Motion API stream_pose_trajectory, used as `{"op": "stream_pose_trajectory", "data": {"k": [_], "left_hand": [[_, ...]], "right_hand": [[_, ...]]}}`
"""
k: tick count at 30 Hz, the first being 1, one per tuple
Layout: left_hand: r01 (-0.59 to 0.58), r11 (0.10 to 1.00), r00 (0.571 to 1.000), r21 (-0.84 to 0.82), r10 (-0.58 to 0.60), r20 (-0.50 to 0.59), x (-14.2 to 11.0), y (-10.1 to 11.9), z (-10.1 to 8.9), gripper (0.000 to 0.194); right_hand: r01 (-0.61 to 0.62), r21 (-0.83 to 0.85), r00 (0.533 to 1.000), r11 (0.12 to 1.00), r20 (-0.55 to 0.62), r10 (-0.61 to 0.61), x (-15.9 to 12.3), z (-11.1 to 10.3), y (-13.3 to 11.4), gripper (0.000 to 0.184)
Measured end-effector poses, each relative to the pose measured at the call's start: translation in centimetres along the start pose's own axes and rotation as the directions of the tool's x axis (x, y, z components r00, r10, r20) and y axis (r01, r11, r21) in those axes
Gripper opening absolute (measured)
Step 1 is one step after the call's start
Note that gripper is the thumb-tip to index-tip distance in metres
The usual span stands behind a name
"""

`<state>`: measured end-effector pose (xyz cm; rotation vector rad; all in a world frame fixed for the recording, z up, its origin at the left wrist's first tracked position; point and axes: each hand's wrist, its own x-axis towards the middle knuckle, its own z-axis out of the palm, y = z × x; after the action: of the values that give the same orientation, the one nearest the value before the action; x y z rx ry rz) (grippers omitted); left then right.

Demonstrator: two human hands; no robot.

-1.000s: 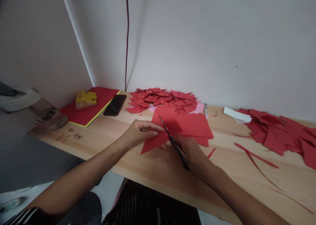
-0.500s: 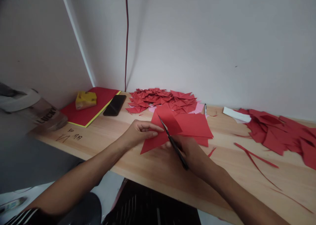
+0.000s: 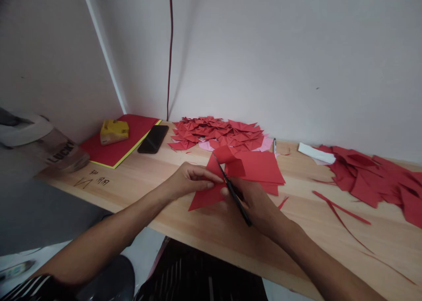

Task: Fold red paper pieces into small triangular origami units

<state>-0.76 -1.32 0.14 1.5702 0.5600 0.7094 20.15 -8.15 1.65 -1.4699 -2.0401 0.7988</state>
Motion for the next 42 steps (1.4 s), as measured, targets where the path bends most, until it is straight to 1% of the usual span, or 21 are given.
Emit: {"op": "stream_pose_trajectory", "data": {"k": [4,7,12,16,21,25,27,32,37,42], "left_hand": [[-0.002,1.0,1.0,0.004,0.002,-0.005,0.0,-0.1,0.0,0.025],[0.012,1.0,1.0,0.003,-0.012,-0.018,0.1,0.0,0.1,0.025],[0.012,1.0,1.0,-0.011,-0.012,-0.028,0.0,0.2,0.2,0.025],[0.007,1.0,1.0,0.003,-0.007,-0.019,0.0,0.1,0.1,0.025],[0.006,1.0,1.0,0.021,-0.006,-0.02,0.0,0.1,0.1,0.026],[-0.011,0.999,1.0,0.043,0.01,0.021,0.0,0.0,0.0,0.025],[-0.011,0.998,0.999,0.055,0.009,0.044,0.0,-0.1,0.0,0.026],[0.004,0.998,0.999,0.056,-0.006,0.039,0.0,-0.1,0.0,0.026],[0.022,0.998,0.995,0.066,-0.028,0.095,-0.1,0.4,0.1,0.026],[-0.007,0.999,0.993,0.048,0.001,0.117,-0.2,0.5,0.1,0.026]], "right_hand": [[0.05,0.005,0.998,0.999,-0.026,-0.05,0.1,0.1,0.1,0.048],[0.066,-0.004,0.997,0.998,-0.04,-0.066,0.1,0.2,0.1,0.046],[0.041,-0.045,0.995,0.998,-0.085,-0.045,-0.2,0.8,0.9,0.044],[0.007,-0.023,0.996,1.0,-0.091,-0.009,-0.2,1.2,1.6,0.042],[0.005,-0.002,0.997,1.0,-0.072,-0.005,0.0,0.7,0.8,0.046],[0.008,0.041,1.0,0.999,-0.011,-0.007,-0.2,0.2,-0.3,0.046],[0.001,0.039,1.0,0.999,-0.001,-0.001,-0.2,0.0,-0.6,0.047],[-0.017,0.007,1.0,1.0,-0.007,0.017,-0.1,0.0,-0.5,0.048],[-0.026,-0.003,0.998,1.0,-0.049,0.026,-0.1,0.3,0.1,0.047],[-0.028,0.01,0.998,1.0,-0.059,0.028,-0.2,0.5,0.5,0.046]]}}
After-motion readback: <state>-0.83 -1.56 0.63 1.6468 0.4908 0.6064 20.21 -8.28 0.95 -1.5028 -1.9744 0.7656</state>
